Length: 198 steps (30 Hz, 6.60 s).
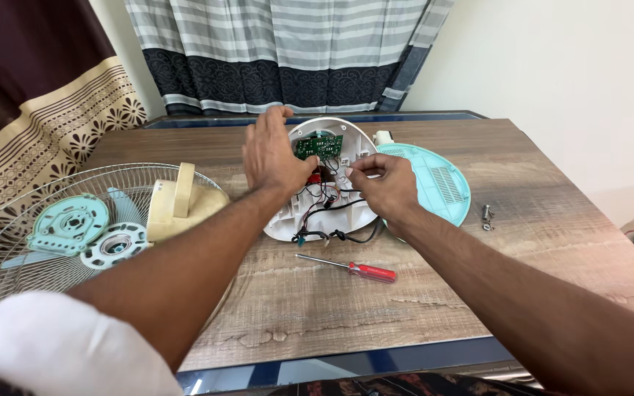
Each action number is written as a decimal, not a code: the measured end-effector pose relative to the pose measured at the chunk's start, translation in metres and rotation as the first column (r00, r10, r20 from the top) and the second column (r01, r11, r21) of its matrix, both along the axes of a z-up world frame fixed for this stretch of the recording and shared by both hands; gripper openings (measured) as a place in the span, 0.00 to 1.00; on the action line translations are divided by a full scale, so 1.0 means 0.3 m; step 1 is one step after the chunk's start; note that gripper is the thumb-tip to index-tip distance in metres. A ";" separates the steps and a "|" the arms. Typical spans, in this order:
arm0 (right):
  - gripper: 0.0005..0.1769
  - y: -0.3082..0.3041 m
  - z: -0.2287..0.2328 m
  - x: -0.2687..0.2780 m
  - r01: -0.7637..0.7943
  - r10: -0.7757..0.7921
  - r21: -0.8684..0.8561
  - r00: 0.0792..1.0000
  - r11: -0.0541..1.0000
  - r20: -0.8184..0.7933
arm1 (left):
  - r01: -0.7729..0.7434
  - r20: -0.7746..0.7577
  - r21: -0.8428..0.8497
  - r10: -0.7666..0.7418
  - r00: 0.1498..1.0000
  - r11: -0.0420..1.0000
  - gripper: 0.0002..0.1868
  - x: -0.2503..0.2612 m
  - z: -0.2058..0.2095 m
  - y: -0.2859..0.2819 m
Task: The person works on the internal wiring of a disassembled fan base, using a screwdriver to tighten connections on a circuit board. They repeatedly adjust and secure wires within the white plastic housing.
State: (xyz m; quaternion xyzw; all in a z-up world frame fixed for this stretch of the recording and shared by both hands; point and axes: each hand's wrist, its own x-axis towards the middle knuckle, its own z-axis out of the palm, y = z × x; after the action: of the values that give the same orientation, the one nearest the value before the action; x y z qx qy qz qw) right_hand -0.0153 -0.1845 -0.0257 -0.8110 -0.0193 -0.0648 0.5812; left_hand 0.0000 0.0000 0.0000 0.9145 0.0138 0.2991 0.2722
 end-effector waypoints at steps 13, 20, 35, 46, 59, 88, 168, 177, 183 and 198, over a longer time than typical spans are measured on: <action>0.09 0.047 -0.030 0.122 0.022 -0.022 0.121 1.000 0.992 -0.002 | 0.078 -0.197 -0.035 -0.083 0.977 0.996 0.32 0.101 0.002 -0.007; 0.08 0.069 -0.022 0.129 0.078 -0.080 0.136 0.997 0.988 0.007 | 0.089 -0.169 0.035 -0.082 0.982 0.995 0.27 0.130 -0.019 -0.008; 0.08 0.066 -0.053 0.128 0.027 -0.009 -0.093 0.982 0.995 0.187 | 0.221 -0.082 0.033 -0.218 0.972 0.975 0.26 0.166 -0.066 0.013; 0.08 0.094 -0.064 0.124 0.095 -0.071 -0.111 0.975 0.989 0.209 | 0.228 -0.017 -0.006 -0.228 0.973 0.974 0.25 0.155 -0.073 0.017; 0.07 0.122 -0.108 0.111 -0.056 0.048 0.149 0.997 0.987 0.054 | 0.237 -0.041 -0.068 -0.240 0.970 0.969 0.24 0.141 -0.054 0.030; 0.06 0.183 -0.096 0.068 0.155 -0.160 0.147 0.987 0.977 0.021 | 0.239 -0.123 -0.176 -0.262 0.957 0.955 0.23 0.153 -0.089 0.132; 0.18 0.224 -0.118 0.163 0.251 -0.143 0.425 0.952 0.870 -0.269 | 0.045 -0.189 -0.185 -0.080 0.979 0.982 0.31 0.143 -0.056 0.064; 0.08 0.212 -0.069 0.108 0.384 -0.381 -0.064 0.923 0.921 0.051 | 0.041 -0.154 -0.134 -0.062 0.986 0.990 0.31 0.148 -0.059 0.053; 0.06 0.204 -0.048 0.115 0.392 -0.394 -0.111 0.919 0.913 0.010 | 0.033 -0.227 -0.171 -0.072 0.971 0.985 0.31 0.166 -0.069 0.048; 0.11 0.242 -0.088 0.180 0.444 -0.421 0.101 0.887 0.890 -0.189 | 0.057 -0.182 -0.139 -0.082 0.980 0.989 0.30 0.160 -0.062 0.043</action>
State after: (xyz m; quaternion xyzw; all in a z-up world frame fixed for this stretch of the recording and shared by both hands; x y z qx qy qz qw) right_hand 0.0386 -0.1118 -0.0521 -0.7541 0.2143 -0.1279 0.6075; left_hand 0.0481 0.0130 -0.0185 0.9183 0.0270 0.2007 0.3402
